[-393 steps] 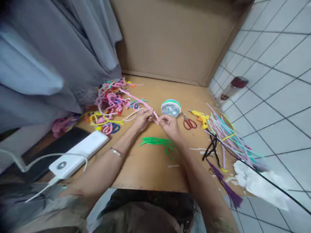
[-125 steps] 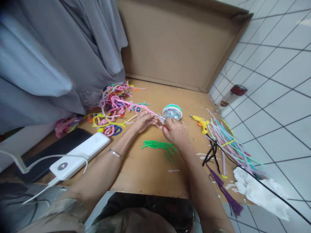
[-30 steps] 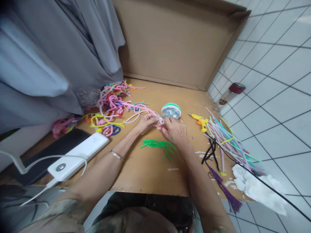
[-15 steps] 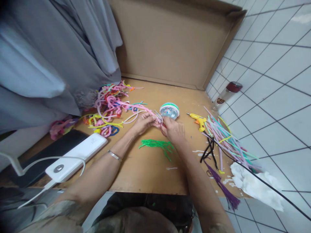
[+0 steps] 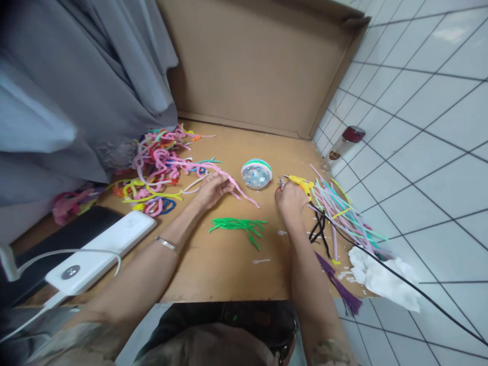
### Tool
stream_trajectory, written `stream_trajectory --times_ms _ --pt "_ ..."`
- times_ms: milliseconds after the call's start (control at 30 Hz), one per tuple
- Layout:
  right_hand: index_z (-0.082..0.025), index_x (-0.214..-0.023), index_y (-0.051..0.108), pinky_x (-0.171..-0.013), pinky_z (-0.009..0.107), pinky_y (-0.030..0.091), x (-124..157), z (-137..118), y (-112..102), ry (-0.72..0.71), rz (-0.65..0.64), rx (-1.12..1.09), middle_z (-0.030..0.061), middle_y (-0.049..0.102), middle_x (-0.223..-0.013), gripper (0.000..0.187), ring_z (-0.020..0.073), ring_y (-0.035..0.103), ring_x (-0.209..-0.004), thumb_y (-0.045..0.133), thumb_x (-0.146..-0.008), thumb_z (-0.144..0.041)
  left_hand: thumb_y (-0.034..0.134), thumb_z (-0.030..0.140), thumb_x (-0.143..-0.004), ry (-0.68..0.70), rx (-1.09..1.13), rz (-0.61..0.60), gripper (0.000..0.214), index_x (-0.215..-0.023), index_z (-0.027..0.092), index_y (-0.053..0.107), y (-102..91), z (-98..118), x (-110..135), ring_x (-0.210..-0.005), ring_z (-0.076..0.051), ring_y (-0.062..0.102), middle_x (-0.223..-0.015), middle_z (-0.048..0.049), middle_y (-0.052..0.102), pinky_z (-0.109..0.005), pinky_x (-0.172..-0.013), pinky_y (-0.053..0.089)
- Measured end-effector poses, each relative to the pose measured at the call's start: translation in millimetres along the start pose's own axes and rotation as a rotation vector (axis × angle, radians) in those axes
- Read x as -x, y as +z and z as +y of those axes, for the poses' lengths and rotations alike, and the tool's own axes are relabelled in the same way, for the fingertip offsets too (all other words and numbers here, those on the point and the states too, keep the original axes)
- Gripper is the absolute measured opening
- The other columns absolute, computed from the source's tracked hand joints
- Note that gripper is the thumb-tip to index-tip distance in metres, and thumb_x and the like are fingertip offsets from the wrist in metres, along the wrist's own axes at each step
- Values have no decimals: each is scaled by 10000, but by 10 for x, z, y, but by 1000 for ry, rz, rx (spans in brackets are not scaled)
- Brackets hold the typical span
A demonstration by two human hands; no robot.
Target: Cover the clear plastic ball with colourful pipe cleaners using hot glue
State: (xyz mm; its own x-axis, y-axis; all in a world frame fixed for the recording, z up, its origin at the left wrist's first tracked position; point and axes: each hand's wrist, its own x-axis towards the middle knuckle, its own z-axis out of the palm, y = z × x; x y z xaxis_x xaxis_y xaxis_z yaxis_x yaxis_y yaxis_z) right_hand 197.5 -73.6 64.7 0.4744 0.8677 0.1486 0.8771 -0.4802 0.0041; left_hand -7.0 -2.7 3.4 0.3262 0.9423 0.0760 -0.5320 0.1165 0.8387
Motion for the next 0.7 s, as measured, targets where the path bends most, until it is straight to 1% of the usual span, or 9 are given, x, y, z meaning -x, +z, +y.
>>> stream_trajectory --times_ms 67,233,333,433,500,567,600,667,700 --pt "-75 -1074 694 -782 352 489 -14 12 24 -18 -48 44 247 698 -1052 349 315 676 -985 444 -936 -275 743 250 -707 -2 18 6 193 -742 136 591 -3 4 0 -565 -94 654 -651 -10 683 -194 -588 549" --pt "-27 -1114 692 -807 347 499 -78 27 132 -40 -140 97 279 682 -1094 393 305 673 -998 389 -958 -223 749 245 -710 -8 24 32 202 -766 132 592 -4 -5 -8 -587 -90 664 -691 -14 695 -175 -571 538" --pt "-18 -1128 692 -840 349 491 -110 33 202 -122 -197 123 276 651 -1165 406 309 656 -1055 361 -957 -178 754 256 -726 -7 18 56 215 -780 136 583 -8 -6 -11 -597 -88 668 -702 -11 696 -170 -573 535" --pt "-14 -1113 700 -815 363 487 -120 58 234 -164 -191 123 287 600 -1221 401 322 643 -1064 370 -941 -164 761 257 -730 0 28 48 224 -793 144 577 -7 1 -8 -603 -91 673 -693 -3 693 -169 -572 535" --pt "-13 -1072 707 -771 372 479 -107 75 219 -133 -87 76 288 607 -1168 388 321 645 -1012 382 -929 -169 767 245 -721 3 47 46 222 -791 144 581 0 6 -5 -600 -92 672 -685 -4 694 -167 -567 534" --pt "-44 -1034 705 -761 374 463 -67 63 176 -116 130 -49 252 632 -1078 379 302 634 -963 373 -934 -199 770 233 -715 1 57 58 215 -781 138 589 12 11 -3 -594 -87 669 -681 -8 695 -163 -564 530" --pt "-72 -1018 700 -775 374 455 -32 36 150 -151 253 -145 223 642 -1035 379 287 622 -948 360 -945 -223 772 231 -715 -2 59 66 214 -775 136 590 19 13 -3 -591 -85 667 -679 -9 695 -162 -564 528" --pt "-135 -996 686 -835 376 443 66 -77 111 -336 431 -371 166 652 -982 378 260 598 -950 338 -968 -279 776 232 -717 -7 62 80 218 -759 131 588 29 14 -4 -585 -83 663 -676 -10 692 -161 -564 524" --pt "-155 -993 679 -859 377 442 124 -162 104 -474 445 -480 149 656 -968 366 251 593 -952 340 -972 -290 779 235 -717 -10 64 82 221 -751 129 588 32 13 -6 -579 -82 660 -670 -11 691 -163 -564 523"
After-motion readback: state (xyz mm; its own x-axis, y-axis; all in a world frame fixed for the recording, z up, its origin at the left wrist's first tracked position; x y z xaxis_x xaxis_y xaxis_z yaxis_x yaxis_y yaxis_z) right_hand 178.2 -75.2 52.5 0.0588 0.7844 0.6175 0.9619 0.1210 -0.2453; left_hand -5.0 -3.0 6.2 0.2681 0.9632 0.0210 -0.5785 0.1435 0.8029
